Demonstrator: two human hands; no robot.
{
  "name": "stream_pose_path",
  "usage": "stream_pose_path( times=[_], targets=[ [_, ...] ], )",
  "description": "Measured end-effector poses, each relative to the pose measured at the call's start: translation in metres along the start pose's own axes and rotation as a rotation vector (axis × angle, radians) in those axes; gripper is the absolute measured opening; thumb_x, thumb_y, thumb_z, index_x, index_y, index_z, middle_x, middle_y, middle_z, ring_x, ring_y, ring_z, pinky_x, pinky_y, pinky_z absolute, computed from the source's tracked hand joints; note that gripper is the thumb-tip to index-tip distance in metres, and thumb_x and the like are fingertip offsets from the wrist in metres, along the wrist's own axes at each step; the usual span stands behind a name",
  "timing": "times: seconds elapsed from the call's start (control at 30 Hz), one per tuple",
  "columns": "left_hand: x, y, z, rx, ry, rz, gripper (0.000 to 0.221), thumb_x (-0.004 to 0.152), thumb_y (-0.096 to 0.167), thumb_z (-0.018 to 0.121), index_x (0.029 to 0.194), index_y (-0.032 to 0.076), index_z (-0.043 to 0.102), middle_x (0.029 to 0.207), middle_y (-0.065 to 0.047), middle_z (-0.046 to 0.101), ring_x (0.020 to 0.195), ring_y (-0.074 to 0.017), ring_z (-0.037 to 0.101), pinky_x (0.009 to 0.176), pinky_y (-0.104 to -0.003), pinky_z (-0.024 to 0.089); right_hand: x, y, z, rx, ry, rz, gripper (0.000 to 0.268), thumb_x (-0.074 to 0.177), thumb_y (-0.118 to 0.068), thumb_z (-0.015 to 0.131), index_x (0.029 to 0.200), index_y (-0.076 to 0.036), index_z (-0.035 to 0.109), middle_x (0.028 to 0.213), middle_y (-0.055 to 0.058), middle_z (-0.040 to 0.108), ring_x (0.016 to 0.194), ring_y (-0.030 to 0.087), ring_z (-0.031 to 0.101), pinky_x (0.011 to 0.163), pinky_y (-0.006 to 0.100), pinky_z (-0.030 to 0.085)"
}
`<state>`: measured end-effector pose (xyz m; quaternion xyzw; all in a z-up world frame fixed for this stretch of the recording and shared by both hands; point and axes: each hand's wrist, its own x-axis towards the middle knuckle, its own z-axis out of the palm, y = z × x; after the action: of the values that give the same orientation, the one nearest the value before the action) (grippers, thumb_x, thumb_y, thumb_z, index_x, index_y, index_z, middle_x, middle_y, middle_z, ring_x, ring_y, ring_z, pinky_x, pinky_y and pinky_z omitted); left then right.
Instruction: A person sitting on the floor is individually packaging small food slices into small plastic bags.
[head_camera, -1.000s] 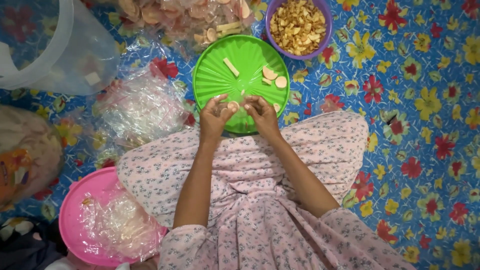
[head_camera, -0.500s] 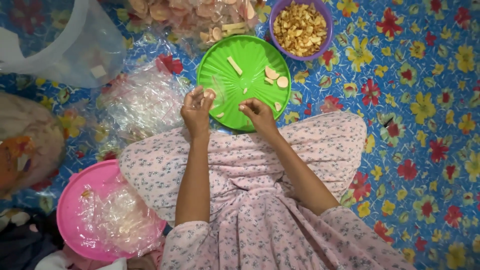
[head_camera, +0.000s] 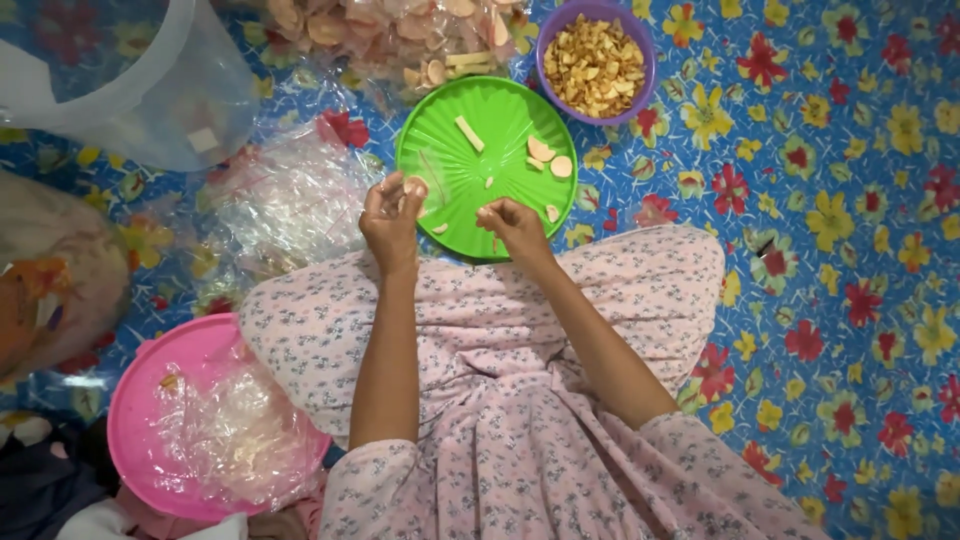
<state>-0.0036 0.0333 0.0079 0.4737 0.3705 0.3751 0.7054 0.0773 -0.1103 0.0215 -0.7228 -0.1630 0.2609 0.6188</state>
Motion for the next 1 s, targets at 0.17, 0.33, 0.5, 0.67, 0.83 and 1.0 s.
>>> stream_pose_path(
  times=[0.17, 0.33, 0.5, 0.67, 0.83, 1.0],
  targets=[
    [-0.001, -0.003, -0.003, 0.018, 0.021, 0.008, 0.038, 0.07, 0.004, 0.078, 0.105, 0.004, 0.063, 0.089, -0.011, 0.066, 0.082, -0.015, 0.063, 0.074, -0.026, 0.054, 0.019, 0.047, 0.0, -0.348, -0.094, -0.112, 0.011, 0.084, -0.016, 0.067, 0.094, -0.013, 0.068, 0.083, 0.007, 0.067, 0.072, 0.016, 0.061, 0.063, 0.028, 0.05],
    [-0.005, -0.003, -0.002, 0.02, 0.01, 0.001, 0.038, 0.07, 0.007, 0.079, 0.105, 0.004, 0.063, 0.089, -0.009, 0.065, 0.082, -0.0131, 0.062, 0.074, -0.024, 0.053, 0.027, 0.062, 0.018, -0.663, -0.191, -0.386, 0.027, 0.082, -0.007, 0.062, 0.106, -0.018, 0.064, 0.096, 0.006, 0.062, 0.084, 0.025, 0.061, 0.072, 0.036, 0.052],
    [-0.006, -0.001, -0.002, 0.052, 0.0, -0.002, 0.038, 0.069, 0.007, 0.08, 0.104, 0.005, 0.064, 0.088, -0.008, 0.066, 0.08, -0.0101, 0.062, 0.073, -0.023, 0.052, 0.038, 0.091, 0.034, -0.927, -0.245, -0.507, 0.022, 0.08, -0.01, 0.062, 0.101, -0.017, 0.06, 0.099, 0.008, 0.056, 0.087, 0.029, 0.058, 0.07, 0.04, 0.052],
    [-0.006, 0.001, -0.001, 0.079, -0.013, -0.014, 0.038, 0.069, 0.007, 0.08, 0.103, 0.006, 0.065, 0.086, -0.009, 0.067, 0.079, -0.0099, 0.061, 0.073, -0.022, 0.052, 0.028, 0.097, 0.038, -1.046, -0.231, -0.579, 0.013, 0.081, -0.017, 0.062, 0.093, -0.017, 0.06, 0.091, 0.005, 0.053, 0.083, 0.028, 0.057, 0.064, 0.038, 0.051],
    [-0.007, 0.001, 0.002, 0.111, -0.057, -0.031, 0.037, 0.07, 0.01, 0.08, 0.103, 0.008, 0.064, 0.087, -0.007, 0.067, 0.078, -0.0081, 0.06, 0.072, -0.021, 0.051, 0.021, 0.094, 0.026, -1.061, -0.213, -0.545, 0.01, 0.082, -0.023, 0.061, 0.089, -0.018, 0.058, 0.09, 0.003, 0.052, 0.084, 0.027, 0.057, 0.063, 0.038, 0.051],
    [-0.004, -0.017, 0.003, 0.224, -0.121, -0.094, 0.036, 0.07, 0.01, 0.08, 0.102, 0.013, 0.066, 0.086, -0.005, 0.068, 0.075, -0.0072, 0.059, 0.069, -0.021, 0.052, -0.003, 0.053, 0.005, -0.434, -0.136, -0.135, 0.011, 0.084, -0.012, 0.065, 0.094, -0.013, 0.061, 0.087, 0.008, 0.059, 0.088, 0.028, 0.062, 0.075, 0.037, 0.051]
  ],
)
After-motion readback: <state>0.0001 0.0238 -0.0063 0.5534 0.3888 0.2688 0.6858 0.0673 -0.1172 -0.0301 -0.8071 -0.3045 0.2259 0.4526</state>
